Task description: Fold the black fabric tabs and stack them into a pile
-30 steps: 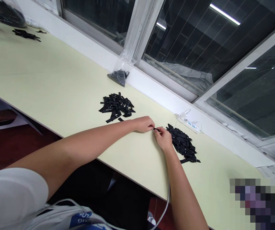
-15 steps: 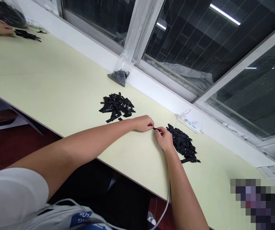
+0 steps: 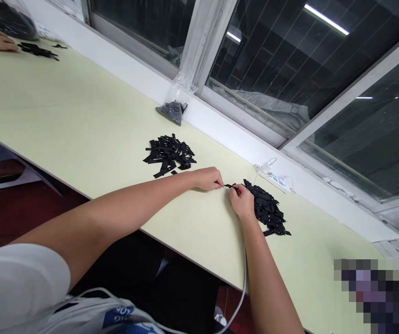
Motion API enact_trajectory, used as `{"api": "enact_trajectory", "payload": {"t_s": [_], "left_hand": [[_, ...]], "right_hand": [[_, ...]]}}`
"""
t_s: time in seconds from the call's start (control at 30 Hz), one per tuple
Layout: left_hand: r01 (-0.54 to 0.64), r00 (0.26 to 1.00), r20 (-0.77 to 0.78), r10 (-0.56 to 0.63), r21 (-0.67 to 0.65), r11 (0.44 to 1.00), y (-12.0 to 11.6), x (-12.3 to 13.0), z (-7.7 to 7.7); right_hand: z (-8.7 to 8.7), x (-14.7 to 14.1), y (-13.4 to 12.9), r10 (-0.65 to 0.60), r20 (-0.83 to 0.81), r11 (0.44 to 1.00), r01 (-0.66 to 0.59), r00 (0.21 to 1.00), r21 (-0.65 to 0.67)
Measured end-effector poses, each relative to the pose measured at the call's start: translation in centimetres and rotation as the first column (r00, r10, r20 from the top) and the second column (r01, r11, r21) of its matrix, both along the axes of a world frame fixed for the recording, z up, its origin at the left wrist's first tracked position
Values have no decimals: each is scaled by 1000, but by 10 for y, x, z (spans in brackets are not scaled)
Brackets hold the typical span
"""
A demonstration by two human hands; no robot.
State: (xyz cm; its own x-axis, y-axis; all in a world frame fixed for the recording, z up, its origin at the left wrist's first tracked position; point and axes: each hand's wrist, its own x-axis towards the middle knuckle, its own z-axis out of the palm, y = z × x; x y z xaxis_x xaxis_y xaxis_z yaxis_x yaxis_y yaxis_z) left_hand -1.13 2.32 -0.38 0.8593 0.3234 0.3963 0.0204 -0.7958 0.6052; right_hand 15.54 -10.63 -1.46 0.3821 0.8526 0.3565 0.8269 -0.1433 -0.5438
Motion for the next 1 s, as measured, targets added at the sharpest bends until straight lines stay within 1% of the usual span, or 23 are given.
{"api": "enact_trajectory", "payload": {"t_s": [0.07, 0.2, 0.4, 0.57, 0.63, 0.77, 0.87, 0.93, 1.0], "left_hand": [[18, 997, -77, -15, 40, 999, 0, 0, 2], [-24, 988, -149, 33, 63, 998, 0, -1, 7], [-35, 982, -180, 55, 111, 993, -3, -4, 13], [13, 979, -204, 10, 107, 994, -3, -4, 13], [4, 981, -194, 14, 94, 996, -4, -5, 13], [-73, 989, -124, 81, 64, 995, -5, -7, 16], [-84, 994, -60, 87, 48, 995, -5, -6, 16], [-77, 996, -31, 78, 33, 997, -4, -4, 13], [-69, 997, -15, 70, 28, 997, -2, -1, 10]], "right_hand": [[0, 0, 0, -5, -9, 1000, 5, 1000, 0], [-1, 1, 0, 0, -14, 1000, 0, 1000, 1], [-3, 3, 0, 8, -29, 1000, -8, 1000, -8], [-1, 3, 0, 8, -28, 1000, -9, 1000, -12], [-1, 3, 0, 11, -28, 1000, -11, 1000, -14], [-2, 4, 0, -7, -69, 1000, 6, 998, -7], [-4, 7, 2, -23, -183, 1000, 25, 983, 9], [-5, 8, 2, -6, -265, 999, 16, 964, 37], [-4, 8, 2, 18, -313, 998, 3, 949, 68]]}}
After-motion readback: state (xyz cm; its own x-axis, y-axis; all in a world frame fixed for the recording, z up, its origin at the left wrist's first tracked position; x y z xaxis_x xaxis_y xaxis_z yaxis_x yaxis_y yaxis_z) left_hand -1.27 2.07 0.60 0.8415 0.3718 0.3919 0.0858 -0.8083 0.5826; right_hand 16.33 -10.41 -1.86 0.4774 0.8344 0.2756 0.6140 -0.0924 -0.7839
